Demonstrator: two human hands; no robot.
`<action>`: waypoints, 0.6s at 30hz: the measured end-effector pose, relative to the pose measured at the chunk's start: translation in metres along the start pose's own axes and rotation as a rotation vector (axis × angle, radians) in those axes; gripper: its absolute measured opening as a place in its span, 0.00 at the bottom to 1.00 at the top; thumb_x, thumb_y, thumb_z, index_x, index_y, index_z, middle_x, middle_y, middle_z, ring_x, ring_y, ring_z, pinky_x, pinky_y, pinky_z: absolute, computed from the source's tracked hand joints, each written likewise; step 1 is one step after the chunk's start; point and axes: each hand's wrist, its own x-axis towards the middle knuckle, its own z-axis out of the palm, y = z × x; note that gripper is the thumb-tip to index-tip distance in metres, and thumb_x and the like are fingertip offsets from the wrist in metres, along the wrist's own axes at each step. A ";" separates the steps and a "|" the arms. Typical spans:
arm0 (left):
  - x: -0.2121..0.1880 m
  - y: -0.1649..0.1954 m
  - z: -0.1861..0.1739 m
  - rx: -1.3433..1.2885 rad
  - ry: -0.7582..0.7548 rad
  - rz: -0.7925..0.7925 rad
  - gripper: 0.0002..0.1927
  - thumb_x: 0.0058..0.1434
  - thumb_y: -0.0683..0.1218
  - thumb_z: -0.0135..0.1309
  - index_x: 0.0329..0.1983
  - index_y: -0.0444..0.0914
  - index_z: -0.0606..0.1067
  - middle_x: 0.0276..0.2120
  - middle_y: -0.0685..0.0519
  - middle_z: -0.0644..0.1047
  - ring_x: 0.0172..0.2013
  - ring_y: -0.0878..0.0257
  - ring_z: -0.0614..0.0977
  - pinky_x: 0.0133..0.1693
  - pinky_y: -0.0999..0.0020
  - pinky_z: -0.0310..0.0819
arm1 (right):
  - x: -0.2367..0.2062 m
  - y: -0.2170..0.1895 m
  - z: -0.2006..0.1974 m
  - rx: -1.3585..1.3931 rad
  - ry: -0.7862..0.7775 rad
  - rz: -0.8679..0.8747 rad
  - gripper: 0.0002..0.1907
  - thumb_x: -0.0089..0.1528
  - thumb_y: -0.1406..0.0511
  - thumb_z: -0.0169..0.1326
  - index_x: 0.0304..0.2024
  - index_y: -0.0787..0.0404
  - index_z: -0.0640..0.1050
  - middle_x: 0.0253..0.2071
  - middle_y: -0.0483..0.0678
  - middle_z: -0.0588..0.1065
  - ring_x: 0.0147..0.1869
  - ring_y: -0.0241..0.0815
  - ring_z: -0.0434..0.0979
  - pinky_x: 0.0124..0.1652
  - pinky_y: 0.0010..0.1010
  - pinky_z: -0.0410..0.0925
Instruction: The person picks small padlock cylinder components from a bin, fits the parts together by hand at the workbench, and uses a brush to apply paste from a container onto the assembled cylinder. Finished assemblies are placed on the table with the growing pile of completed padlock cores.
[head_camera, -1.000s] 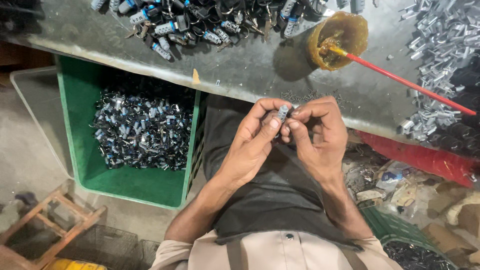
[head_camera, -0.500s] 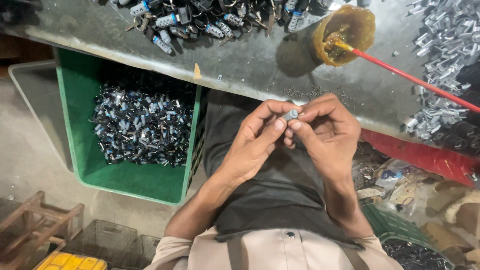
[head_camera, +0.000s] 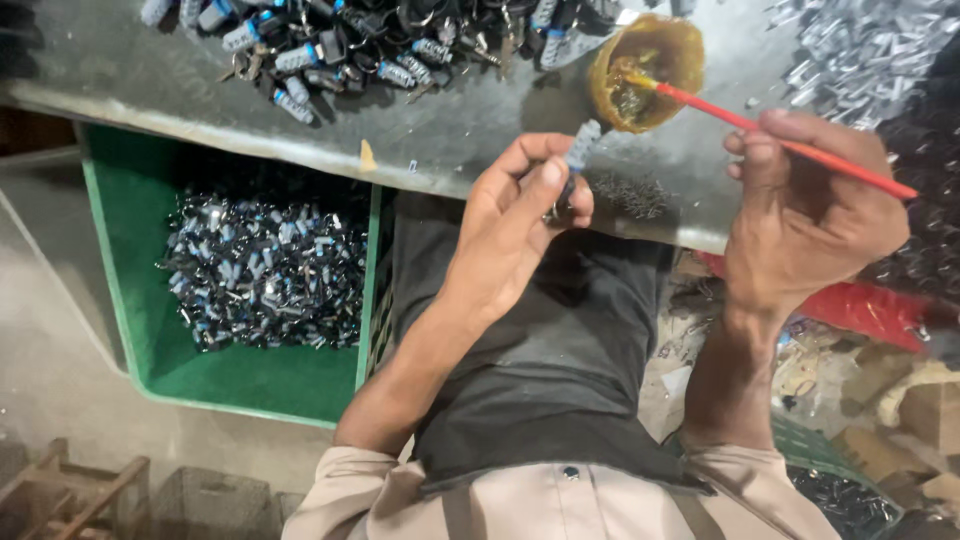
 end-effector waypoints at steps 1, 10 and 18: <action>0.008 -0.004 -0.001 -0.033 -0.001 -0.016 0.15 0.75 0.47 0.53 0.60 0.35 0.70 0.39 0.53 0.76 0.42 0.65 0.78 0.47 0.65 0.75 | 0.001 0.002 -0.003 0.017 0.009 0.005 0.08 0.79 0.73 0.61 0.55 0.74 0.77 0.46 0.59 0.79 0.46 0.48 0.86 0.44 0.31 0.80; 0.017 -0.006 0.000 -0.190 -0.021 -0.101 0.15 0.76 0.49 0.53 0.60 0.37 0.71 0.37 0.53 0.75 0.40 0.64 0.77 0.47 0.64 0.74 | -0.009 0.004 -0.010 0.319 0.152 0.170 0.11 0.79 0.70 0.60 0.54 0.75 0.74 0.40 0.59 0.78 0.39 0.47 0.83 0.39 0.31 0.77; -0.022 0.000 -0.013 -0.260 -0.087 -0.072 0.18 0.76 0.50 0.53 0.62 0.36 0.71 0.36 0.53 0.73 0.43 0.63 0.76 0.51 0.64 0.74 | 0.016 -0.044 0.007 -0.212 -0.345 0.178 0.10 0.76 0.66 0.55 0.53 0.67 0.81 0.43 0.51 0.81 0.43 0.40 0.83 0.47 0.30 0.76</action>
